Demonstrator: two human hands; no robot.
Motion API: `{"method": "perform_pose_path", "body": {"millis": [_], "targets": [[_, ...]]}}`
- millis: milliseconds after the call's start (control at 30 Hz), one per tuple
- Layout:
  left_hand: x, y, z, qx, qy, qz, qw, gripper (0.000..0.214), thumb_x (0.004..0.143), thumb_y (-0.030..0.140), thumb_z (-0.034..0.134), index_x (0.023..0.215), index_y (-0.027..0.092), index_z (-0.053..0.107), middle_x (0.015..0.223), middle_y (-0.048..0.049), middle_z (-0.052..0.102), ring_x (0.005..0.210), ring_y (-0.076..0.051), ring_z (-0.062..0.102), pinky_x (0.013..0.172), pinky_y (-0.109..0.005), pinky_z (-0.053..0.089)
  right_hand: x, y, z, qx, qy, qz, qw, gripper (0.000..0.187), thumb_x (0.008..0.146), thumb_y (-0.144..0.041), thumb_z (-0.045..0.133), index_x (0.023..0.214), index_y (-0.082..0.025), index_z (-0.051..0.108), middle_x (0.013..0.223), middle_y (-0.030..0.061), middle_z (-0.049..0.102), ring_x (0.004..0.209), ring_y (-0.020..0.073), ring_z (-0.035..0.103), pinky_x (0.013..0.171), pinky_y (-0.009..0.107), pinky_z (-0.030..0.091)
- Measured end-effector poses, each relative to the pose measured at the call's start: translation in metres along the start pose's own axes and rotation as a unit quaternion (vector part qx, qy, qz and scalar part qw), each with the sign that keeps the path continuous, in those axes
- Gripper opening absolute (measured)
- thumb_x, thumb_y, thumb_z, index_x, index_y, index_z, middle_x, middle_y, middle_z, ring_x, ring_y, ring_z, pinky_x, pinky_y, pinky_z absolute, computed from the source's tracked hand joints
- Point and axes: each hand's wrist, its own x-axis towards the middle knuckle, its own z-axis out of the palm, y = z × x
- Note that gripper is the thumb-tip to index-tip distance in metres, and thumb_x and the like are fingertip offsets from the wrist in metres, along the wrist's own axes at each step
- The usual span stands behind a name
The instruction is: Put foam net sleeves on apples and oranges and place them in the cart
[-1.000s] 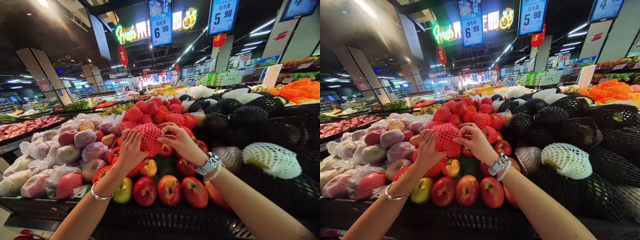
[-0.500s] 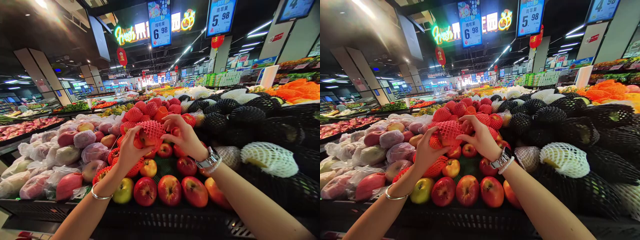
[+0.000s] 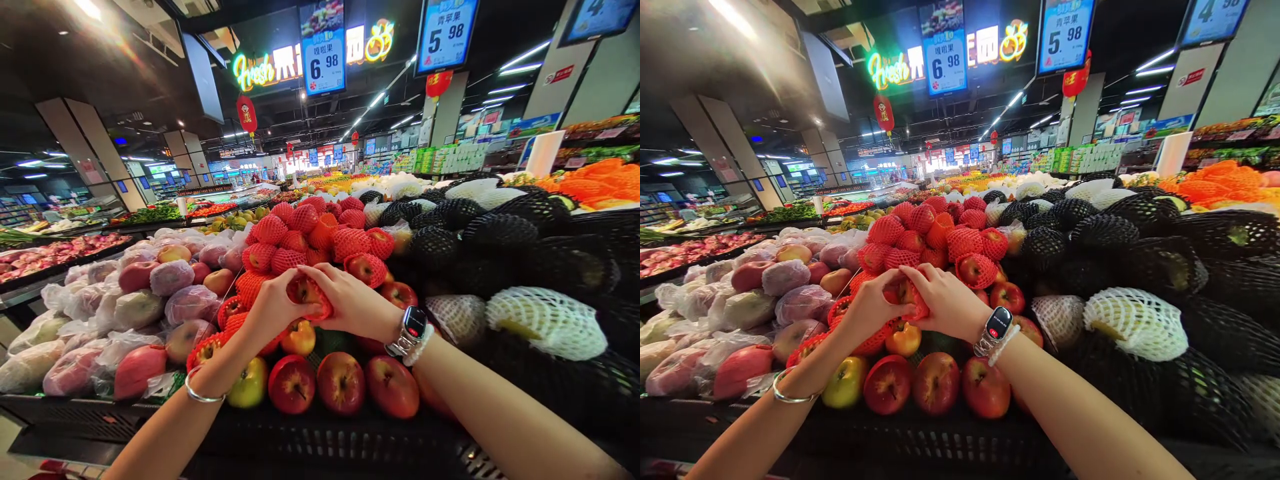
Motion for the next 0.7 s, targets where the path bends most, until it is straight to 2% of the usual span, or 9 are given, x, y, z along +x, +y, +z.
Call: {"method": "perform_pose_path", "body": {"millis": [67, 133, 233, 300, 367, 433, 500, 600, 700], "targets": [[-0.001, 0.000, 0.000, -0.010, -0.004, 0.002, 1.000, 0.048, 0.067, 0.035, 0.074, 0.110, 0.015, 0.063, 0.103, -0.0054, 0.073, 0.093, -0.022, 0.067, 0.083, -0.033, 0.054, 0.000, -0.002, -0.004, 0.007, 0.010, 0.020, 1.000, 0.081, 0.071, -0.033, 0.077, 0.138, -0.011, 0.037, 0.126, 0.0156, 0.053, 0.112, 0.0286, 0.052, 0.099, 0.047, 0.042], [-0.002, 0.000, -0.003, -0.039, 0.013, 0.006, 0.999, 0.038, 0.079, 0.043, 0.063, 0.106, 0.017, 0.066, 0.103, -0.0049, 0.073, 0.094, -0.021, 0.067, 0.085, -0.033, 0.052, -0.001, -0.003, -0.008, 0.034, 0.036, 0.042, 0.998, 0.074, 0.068, -0.032, 0.078, 0.131, -0.014, 0.044, 0.124, 0.0122, 0.055, 0.114, 0.0293, 0.048, 0.102, 0.048, 0.038], [-0.001, 0.000, -0.016, -0.082, 0.111, 0.030, 0.990, 0.045, 0.092, 0.050, 0.038, 0.092, 0.018, 0.069, 0.095, -0.0049, 0.072, 0.090, -0.018, 0.065, 0.084, -0.031, 0.049, -0.002, -0.004, -0.012, 0.147, 0.048, 0.101, 0.983, 0.063, 0.068, -0.027, 0.076, 0.123, -0.017, 0.046, 0.117, 0.0079, 0.058, 0.109, 0.0262, 0.050, 0.099, 0.044, 0.039], [0.002, -0.002, -0.029, -0.110, 0.192, 0.040, 0.974, 0.048, 0.093, 0.053, 0.036, 0.087, 0.018, 0.068, 0.091, -0.0048, 0.071, 0.083, -0.016, 0.063, 0.080, -0.028, 0.049, -0.002, -0.001, -0.013, 0.246, 0.017, 0.141, 0.959, 0.058, 0.070, -0.024, 0.071, 0.119, -0.016, 0.043, 0.109, 0.0068, 0.059, 0.100, 0.0217, 0.055, 0.090, 0.037, 0.044], [0.006, -0.005, -0.041, -0.142, 0.237, 0.029, 0.961, 0.046, 0.090, 0.054, 0.040, 0.087, 0.018, 0.067, 0.089, -0.0048, 0.069, 0.077, -0.015, 0.062, 0.073, -0.026, 0.049, -0.001, 0.002, -0.013, 0.299, -0.027, 0.170, 0.938, 0.057, 0.069, -0.020, 0.068, 0.118, -0.014, 0.040, 0.101, 0.0053, 0.058, 0.088, 0.0176, 0.055, 0.077, 0.030, 0.046], [0.011, -0.008, -0.050, -0.153, 0.239, 0.013, 0.959, 0.044, 0.089, 0.054, 0.041, 0.087, 0.017, 0.066, 0.087, -0.0047, 0.068, 0.073, -0.014, 0.061, 0.068, -0.025, 0.048, -0.002, 0.005, -0.013, 0.289, -0.070, 0.184, 0.937, 0.061, 0.067, -0.018, 0.068, 0.120, -0.013, 0.038, 0.097, 0.0032, 0.055, 0.078, 0.0143, 0.052, 0.069, 0.027, 0.045], [0.014, -0.013, -0.054, -0.122, 0.219, 0.009, 0.968, 0.040, 0.088, 0.050, 0.044, 0.087, 0.017, 0.065, 0.087, -0.0044, 0.068, 0.072, -0.014, 0.060, 0.068, -0.025, 0.047, -0.003, 0.007, -0.014, 0.244, -0.107, 0.178, 0.947, 0.069, 0.067, -0.016, 0.067, 0.127, -0.014, 0.035, 0.094, 0.0014, 0.053, 0.073, 0.0130, 0.050, 0.068, 0.026, 0.043], [0.016, -0.021, -0.052, -0.050, 0.180, 0.009, 0.982, 0.032, 0.087, 0.043, 0.048, 0.088, 0.016, 0.065, 0.087, -0.0044, 0.068, 0.076, -0.015, 0.060, 0.073, -0.027, 0.047, -0.004, 0.006, -0.014, 0.158, -0.156, 0.166, 0.961, 0.080, 0.068, -0.017, 0.067, 0.139, -0.019, 0.031, 0.098, 0.0034, 0.051, 0.080, 0.0159, 0.053, 0.076, 0.030, 0.044], [0.017, -0.027, -0.050, -0.013, 0.169, 0.003, 0.985, 0.030, 0.087, 0.040, 0.048, 0.090, 0.016, 0.065, 0.089, -0.0049, 0.069, 0.081, -0.017, 0.062, 0.078, -0.029, 0.047, -0.006, 0.001, -0.009, 0.070, -0.190, 0.181, 0.962, 0.077, 0.071, -0.028, 0.069, 0.140, -0.018, 0.036, 0.105, 0.0088, 0.051, 0.086, 0.0210, 0.057, 0.082, 0.035, 0.045]]}}
